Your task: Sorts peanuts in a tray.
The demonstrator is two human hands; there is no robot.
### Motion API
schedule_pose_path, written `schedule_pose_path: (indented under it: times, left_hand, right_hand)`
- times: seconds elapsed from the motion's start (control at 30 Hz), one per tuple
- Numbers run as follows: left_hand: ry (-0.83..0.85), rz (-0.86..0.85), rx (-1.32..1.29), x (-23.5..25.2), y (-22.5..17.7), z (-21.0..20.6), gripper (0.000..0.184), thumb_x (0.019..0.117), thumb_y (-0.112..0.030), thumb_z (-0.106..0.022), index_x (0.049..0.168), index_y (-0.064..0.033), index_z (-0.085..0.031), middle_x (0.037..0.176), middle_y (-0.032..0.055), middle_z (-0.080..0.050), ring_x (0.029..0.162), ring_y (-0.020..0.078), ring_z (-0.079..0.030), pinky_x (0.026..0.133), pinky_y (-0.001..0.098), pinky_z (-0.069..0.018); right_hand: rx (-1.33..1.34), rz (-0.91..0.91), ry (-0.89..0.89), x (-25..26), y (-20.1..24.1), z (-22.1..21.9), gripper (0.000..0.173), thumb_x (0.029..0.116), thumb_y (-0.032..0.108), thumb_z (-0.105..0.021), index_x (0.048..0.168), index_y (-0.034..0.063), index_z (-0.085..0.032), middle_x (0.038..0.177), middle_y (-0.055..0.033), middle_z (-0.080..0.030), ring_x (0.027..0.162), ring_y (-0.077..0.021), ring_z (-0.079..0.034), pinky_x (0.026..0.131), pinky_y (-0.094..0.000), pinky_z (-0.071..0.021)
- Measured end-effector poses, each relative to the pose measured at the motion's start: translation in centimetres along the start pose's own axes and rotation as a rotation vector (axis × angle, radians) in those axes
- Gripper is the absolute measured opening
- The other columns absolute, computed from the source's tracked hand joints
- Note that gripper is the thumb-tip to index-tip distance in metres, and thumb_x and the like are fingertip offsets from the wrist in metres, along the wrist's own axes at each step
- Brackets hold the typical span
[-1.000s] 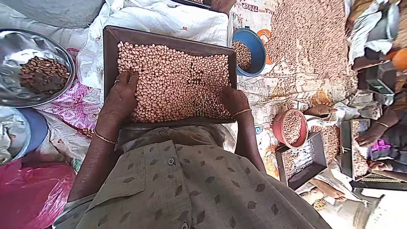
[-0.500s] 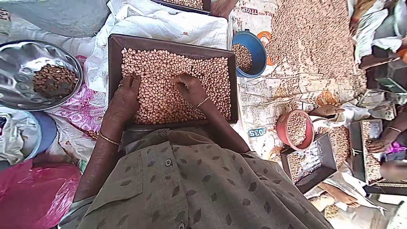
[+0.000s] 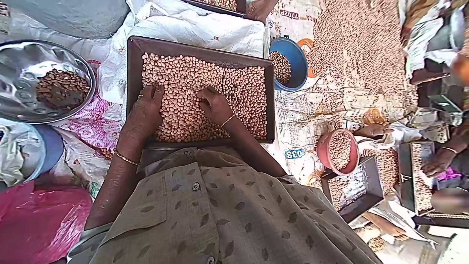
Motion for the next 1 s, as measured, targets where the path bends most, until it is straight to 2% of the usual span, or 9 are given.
schedule_pose_path:
  times: [0.2, 0.27, 0.33, 0.37, 0.43, 0.57, 0.67, 0.83, 1.0]
  left_hand:
    - [0.010, 0.010, 0.006, -0.1, -0.2, 0.0, 0.077, 0.0776, 0.020, -0.069, 0.149, 0.0085, -0.042, 0.148, 0.0383, -0.040, 0.127, 0.0597, -0.051, 0.097, 0.0707, -0.0475]
    - [-0.003, -0.002, -0.013, -0.1, -0.1, 0.1, 0.076, 0.0781, 0.019, -0.069, 0.148, 0.0092, -0.042, 0.148, 0.0392, -0.040, 0.128, 0.0602, -0.050, 0.098, 0.0712, -0.0461]
    - [-0.015, -0.009, -0.013, -0.2, -0.1, 0.1, 0.077, 0.0765, 0.019, -0.070, 0.148, 0.0090, -0.042, 0.147, 0.0390, -0.041, 0.126, 0.0604, -0.051, 0.096, 0.0713, -0.0473]
    - [-0.016, -0.007, -0.009, -0.2, -0.1, 0.0, 0.078, 0.0764, 0.019, -0.071, 0.148, 0.0081, -0.042, 0.147, 0.0382, -0.040, 0.126, 0.0602, -0.051, 0.095, 0.0715, -0.0476]
    - [-0.016, -0.003, 0.011, -0.4, 0.0, -0.1, 0.079, 0.0775, 0.018, -0.070, 0.150, 0.0064, -0.041, 0.150, 0.0362, -0.039, 0.125, 0.0594, -0.052, 0.094, 0.0714, -0.0486]
    - [-0.011, -0.003, 0.012, -0.3, 0.2, -0.2, 0.077, 0.0788, 0.018, -0.068, 0.150, 0.0059, -0.041, 0.149, 0.0357, -0.040, 0.127, 0.0590, -0.051, 0.095, 0.0707, -0.0485]
    - [-0.014, -0.013, 0.012, -0.2, 0.1, -0.1, 0.077, 0.0781, 0.019, -0.068, 0.149, 0.0077, -0.041, 0.148, 0.0374, -0.040, 0.127, 0.0596, -0.050, 0.097, 0.0710, -0.0473]
    - [-0.022, -0.002, 0.009, -0.4, 0.2, -0.3, 0.076, 0.0779, 0.020, -0.069, 0.148, 0.0083, -0.042, 0.148, 0.0368, -0.040, 0.126, 0.0601, -0.051, 0.094, 0.0727, -0.0476]
    - [-0.004, 0.033, 0.012, 0.0, 0.8, -0.7, 0.083, 0.0751, 0.018, -0.073, 0.150, 0.0070, -0.040, 0.151, 0.0354, -0.038, 0.131, 0.0584, -0.047, 0.097, 0.0743, -0.0451]
  right_hand:
    - [0.025, 0.026, -0.021, -0.1, 0.0, 0.4, 0.018, 0.0967, 0.000, -0.059, 0.110, -0.0036, -0.071, 0.115, -0.0226, -0.069, 0.104, -0.0345, -0.070, 0.092, -0.0467, -0.0571]
    - [0.221, 0.026, -0.090, -0.1, -0.5, 1.0, 0.019, 0.0965, -0.002, -0.058, 0.110, -0.0066, -0.070, 0.108, -0.0207, -0.071, 0.092, -0.0267, -0.071, 0.084, -0.0392, -0.0586]
    - [0.530, -0.042, -0.116, -0.3, -1.2, 1.7, 0.020, 0.1005, -0.002, -0.053, 0.113, -0.0088, -0.066, 0.098, -0.0158, -0.070, 0.076, -0.0148, -0.069, 0.070, -0.0290, -0.0596]
    - [0.680, -0.096, -0.107, -0.4, -1.5, 1.9, 0.020, 0.1028, 0.000, -0.051, 0.115, -0.0090, -0.065, 0.096, -0.0135, -0.070, 0.073, -0.0122, -0.069, 0.067, -0.0271, -0.0601]
    - [0.922, -0.195, -0.083, -0.6, -1.9, 2.0, 0.022, 0.1054, 0.002, -0.048, 0.115, -0.0082, -0.064, 0.092, -0.0094, -0.069, 0.072, -0.0107, -0.068, 0.067, -0.0267, -0.0605]
    - [1.154, -0.234, -0.068, -0.7, -2.4, 2.1, 0.027, 0.1064, 0.002, -0.040, 0.110, -0.0059, -0.065, 0.091, -0.0079, -0.072, 0.070, -0.0118, -0.070, 0.065, -0.0275, -0.0608]
    - [1.201, -0.244, -0.051, -0.8, -2.1, 2.2, 0.026, 0.1070, 0.003, -0.039, 0.106, -0.0033, -0.065, 0.088, -0.0062, -0.072, 0.070, -0.0110, -0.069, 0.064, -0.0262, -0.0595]
    - [1.049, -0.226, 0.014, -1.8, -2.3, 3.1, 0.019, 0.1057, 0.003, -0.045, 0.107, -0.0040, -0.064, 0.088, -0.0050, -0.072, 0.068, -0.0083, -0.069, 0.064, -0.0253, -0.0604]
    - [1.050, -0.268, -0.130, -2.6, -5.7, 6.8, 0.018, 0.1039, 0.001, -0.049, 0.108, -0.0057, -0.065, 0.089, -0.0074, -0.072, 0.068, -0.0111, -0.070, 0.063, -0.0278, -0.0613]
Point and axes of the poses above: each hand's wrist, its own x-axis towards the middle knuckle, its own z-axis out of the back of the hand, y = z × x, the point moved 7 cm from there along x, towards the middle knuckle
